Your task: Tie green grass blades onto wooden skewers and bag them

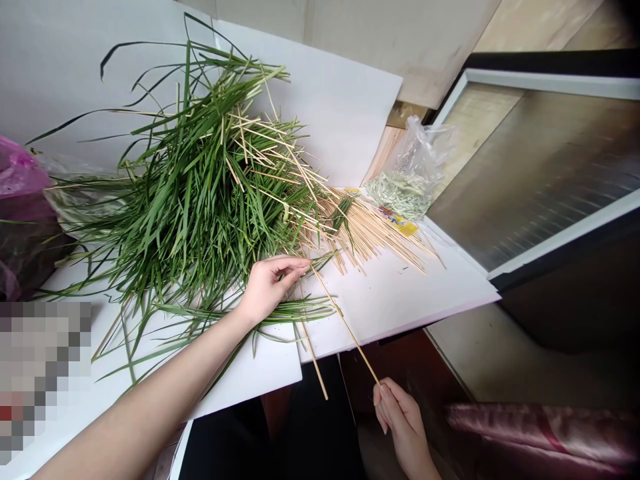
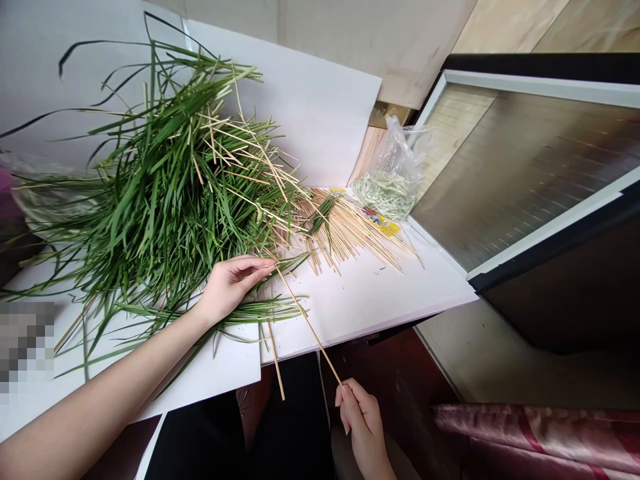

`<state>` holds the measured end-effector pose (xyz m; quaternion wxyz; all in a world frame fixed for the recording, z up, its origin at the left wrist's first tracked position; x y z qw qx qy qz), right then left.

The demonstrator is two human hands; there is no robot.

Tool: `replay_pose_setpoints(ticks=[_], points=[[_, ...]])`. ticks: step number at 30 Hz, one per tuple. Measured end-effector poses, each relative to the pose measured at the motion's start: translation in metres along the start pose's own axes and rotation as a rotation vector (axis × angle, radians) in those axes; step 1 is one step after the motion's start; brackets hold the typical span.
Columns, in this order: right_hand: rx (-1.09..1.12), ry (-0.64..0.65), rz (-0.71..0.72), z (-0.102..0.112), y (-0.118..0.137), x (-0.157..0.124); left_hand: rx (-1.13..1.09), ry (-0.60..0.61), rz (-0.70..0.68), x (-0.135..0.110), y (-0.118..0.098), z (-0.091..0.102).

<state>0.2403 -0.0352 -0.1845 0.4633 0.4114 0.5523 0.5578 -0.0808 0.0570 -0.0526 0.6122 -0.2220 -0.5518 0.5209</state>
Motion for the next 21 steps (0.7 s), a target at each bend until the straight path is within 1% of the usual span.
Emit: replay_pose_setpoints(ticks=[3,6,15,21], points=[[-0.001,-0.001,-0.012,-0.0007,0.003,-0.0004,-0.068,-0.005,0.063,0.0001,0.002,-0.0006],[-0.001,0.001,-0.01,-0.0013,0.0056,-0.0006,-0.091,-0.009,0.089,-0.0002,0.0014,-0.0009],[0.007,-0.011,0.0,-0.0016,0.0054,-0.0004,-0.101,0.007,0.095,-0.0002,0.0003,-0.002],[-0.004,-0.015,-0.011,-0.0023,0.008,-0.0003,-0.063,0.001,0.056,-0.0003,-0.0006,-0.0011]])
Point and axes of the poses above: each hand's wrist, its own x-axis towards the middle knuckle, its own z-axis out of the back of the hand, y = z × x, the point moved 2 cm from there along x, towards the middle knuckle, and after that the axes turned 2 degrees about -y, right-handed, at the moved point
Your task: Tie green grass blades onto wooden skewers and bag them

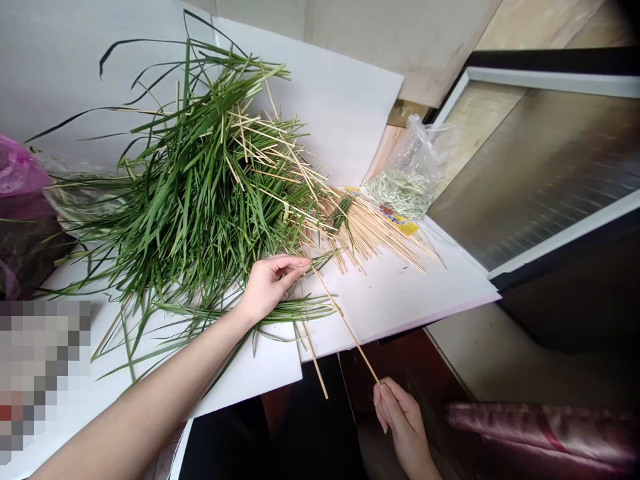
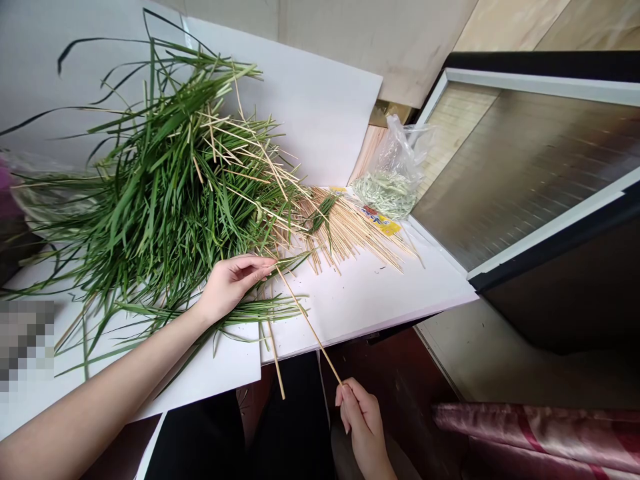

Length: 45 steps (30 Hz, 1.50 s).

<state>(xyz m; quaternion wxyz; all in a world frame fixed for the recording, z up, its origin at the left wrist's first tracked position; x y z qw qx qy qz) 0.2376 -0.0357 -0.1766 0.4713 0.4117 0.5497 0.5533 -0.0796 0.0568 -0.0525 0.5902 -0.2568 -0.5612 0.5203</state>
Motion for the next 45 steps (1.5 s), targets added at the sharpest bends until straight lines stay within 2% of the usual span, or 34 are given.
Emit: replay_pose_setpoints(ticks=[27,39,45], points=[[0.024,-0.007,0.011,0.001,-0.003,0.0,0.167,-0.009,-0.208,-0.002,-0.008,0.001],[0.011,0.019,0.016,0.003,-0.008,0.0,0.116,0.001,-0.154,-0.004,0.0,-0.003],[0.001,0.024,0.045,0.005,-0.016,0.0,0.173,0.009,-0.202,-0.004,-0.002,-0.002]])
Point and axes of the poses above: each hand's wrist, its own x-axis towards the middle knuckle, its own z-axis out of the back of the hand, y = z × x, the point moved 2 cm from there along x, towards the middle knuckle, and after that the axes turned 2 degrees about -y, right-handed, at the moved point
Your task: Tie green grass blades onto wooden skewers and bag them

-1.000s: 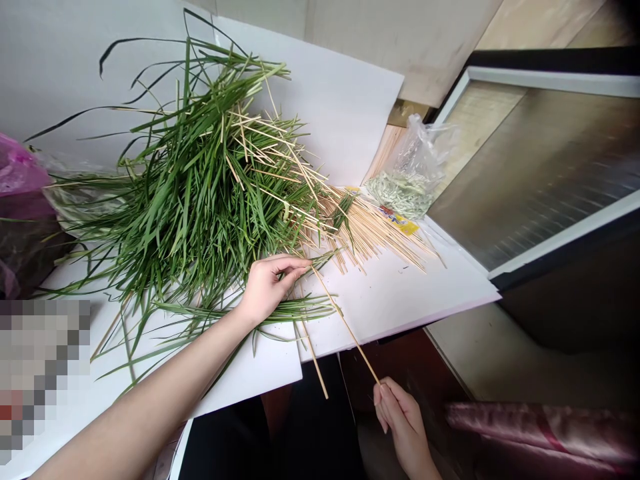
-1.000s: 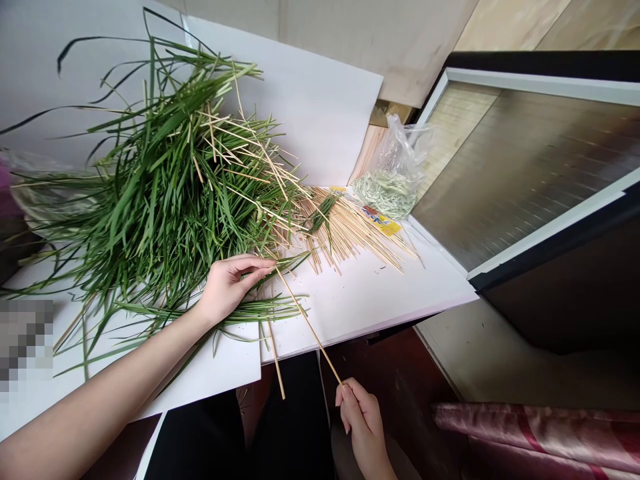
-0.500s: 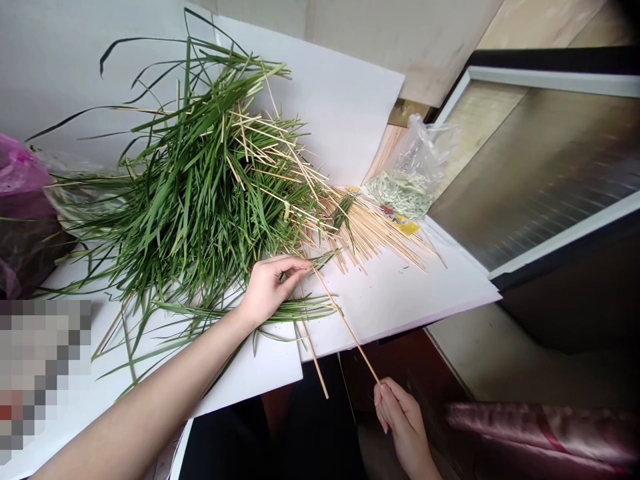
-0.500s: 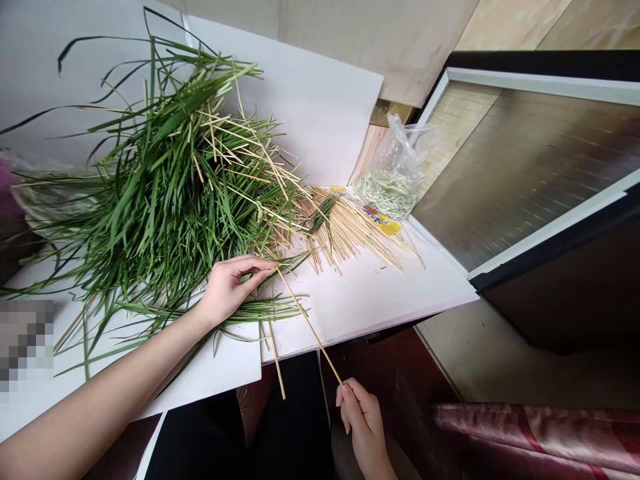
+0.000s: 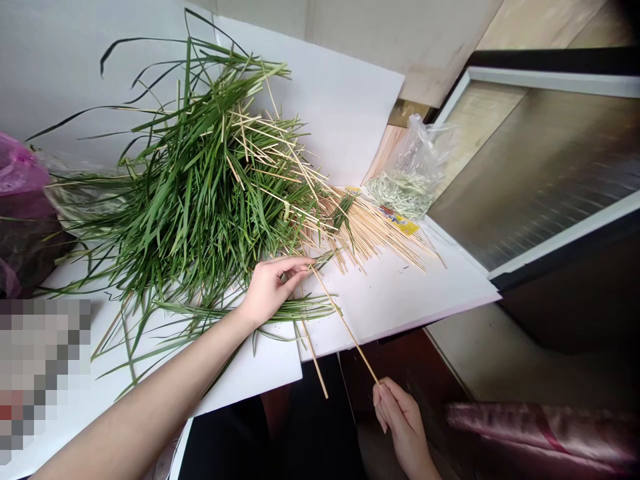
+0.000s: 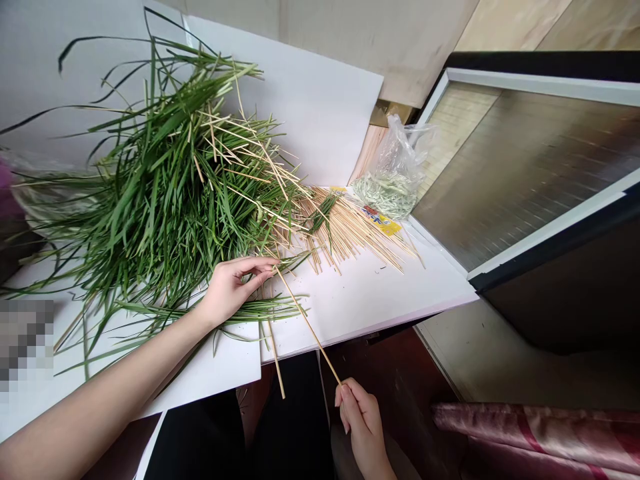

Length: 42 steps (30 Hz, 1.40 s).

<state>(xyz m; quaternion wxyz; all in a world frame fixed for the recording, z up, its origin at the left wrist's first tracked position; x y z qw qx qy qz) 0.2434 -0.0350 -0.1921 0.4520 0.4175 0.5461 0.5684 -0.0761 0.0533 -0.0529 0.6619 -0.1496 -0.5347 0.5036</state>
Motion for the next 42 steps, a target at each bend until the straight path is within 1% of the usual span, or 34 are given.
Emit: replay_pose_setpoints(ticks=[7,13,18,23,26,30,33,36,39,41,42], points=[[-0.01,-0.016,0.0,-0.001,0.0,0.001,0.024,0.016,-0.012,0.0,-0.001,-0.001],[-0.013,-0.013,-0.005,-0.001,0.001,0.001,-0.009,0.085,-0.023,-0.002,-0.003,-0.007],[-0.014,-0.013,-0.001,0.0,-0.001,0.0,-0.056,0.041,-0.011,-0.002,-0.001,-0.006],[-0.01,-0.02,-0.01,-0.002,0.003,0.001,-0.068,0.07,-0.019,-0.001,-0.002,-0.007],[-0.007,-0.036,-0.036,-0.003,0.009,0.0,-0.07,0.068,-0.015,-0.001,-0.003,-0.006],[0.011,-0.052,-0.061,-0.004,0.013,0.0,-0.031,0.071,0.004,0.001,0.0,-0.001],[0.023,-0.062,-0.063,-0.003,0.012,0.0,0.053,0.119,-0.001,0.001,0.004,0.0],[0.032,-0.07,-0.06,-0.002,0.009,0.0,0.101,0.158,-0.025,0.0,0.006,-0.001],[0.046,-0.085,-0.056,0.0,0.003,0.001,0.128,0.085,-0.098,0.0,0.002,-0.001],[0.068,-0.114,-0.046,0.002,0.0,0.0,0.187,0.025,-0.174,0.0,-0.002,0.001],[0.081,-0.132,-0.04,0.002,-0.002,0.0,0.227,0.014,-0.213,0.0,-0.005,0.001]])
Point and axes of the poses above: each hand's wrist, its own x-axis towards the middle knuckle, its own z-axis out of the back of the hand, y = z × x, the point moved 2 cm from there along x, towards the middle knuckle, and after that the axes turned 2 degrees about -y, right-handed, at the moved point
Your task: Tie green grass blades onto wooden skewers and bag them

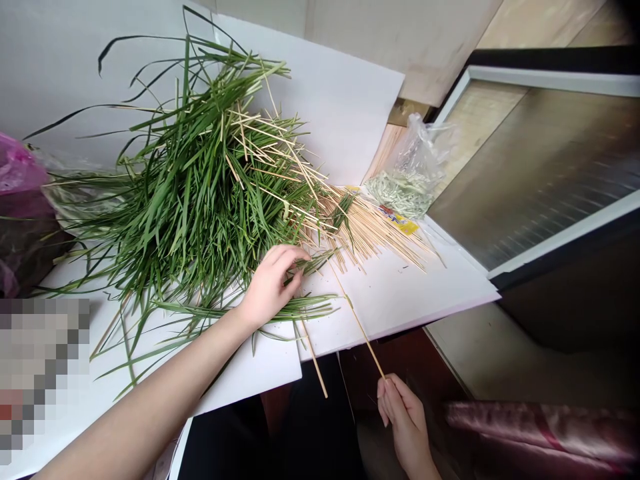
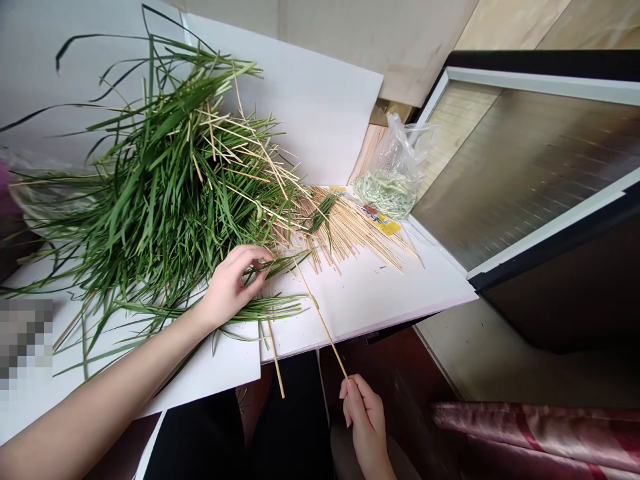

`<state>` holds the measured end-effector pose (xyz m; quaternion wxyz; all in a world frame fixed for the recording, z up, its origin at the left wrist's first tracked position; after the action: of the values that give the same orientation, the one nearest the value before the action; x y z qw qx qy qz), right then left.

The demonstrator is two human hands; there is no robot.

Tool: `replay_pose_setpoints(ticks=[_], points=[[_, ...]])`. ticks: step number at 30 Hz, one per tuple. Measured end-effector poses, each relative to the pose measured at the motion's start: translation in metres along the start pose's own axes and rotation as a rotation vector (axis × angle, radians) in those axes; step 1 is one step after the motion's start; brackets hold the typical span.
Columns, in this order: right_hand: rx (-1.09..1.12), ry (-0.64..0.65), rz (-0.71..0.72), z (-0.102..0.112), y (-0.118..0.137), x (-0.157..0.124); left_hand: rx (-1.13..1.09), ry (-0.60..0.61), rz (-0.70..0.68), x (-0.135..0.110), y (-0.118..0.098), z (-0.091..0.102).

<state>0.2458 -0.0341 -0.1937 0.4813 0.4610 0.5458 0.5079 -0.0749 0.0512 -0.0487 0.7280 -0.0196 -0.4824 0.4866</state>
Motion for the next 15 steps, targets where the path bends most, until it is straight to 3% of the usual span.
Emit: replay_pose_setpoints(ticks=[5,9,15], points=[[0.053,-0.08,0.058,0.001,0.002,-0.001,0.13,0.17,-0.096,0.0,-0.002,-0.002],[0.084,-0.114,0.12,0.0,0.006,-0.002,0.193,0.33,-0.091,-0.004,0.002,-0.008],[0.109,-0.092,0.15,0.001,0.006,-0.004,0.267,0.451,-0.068,-0.008,0.004,-0.014]])
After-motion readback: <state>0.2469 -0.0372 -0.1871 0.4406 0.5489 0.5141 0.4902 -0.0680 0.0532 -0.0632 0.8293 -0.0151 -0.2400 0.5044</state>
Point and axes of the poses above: each hand's wrist, its own x-axis towards the middle knuckle, its own z-axis out of the back of the hand, y = z × x, the point moved 2 cm from there along x, towards the middle knuckle, and after that the axes turned 2 degrees about -y, right-handed, at the moved point
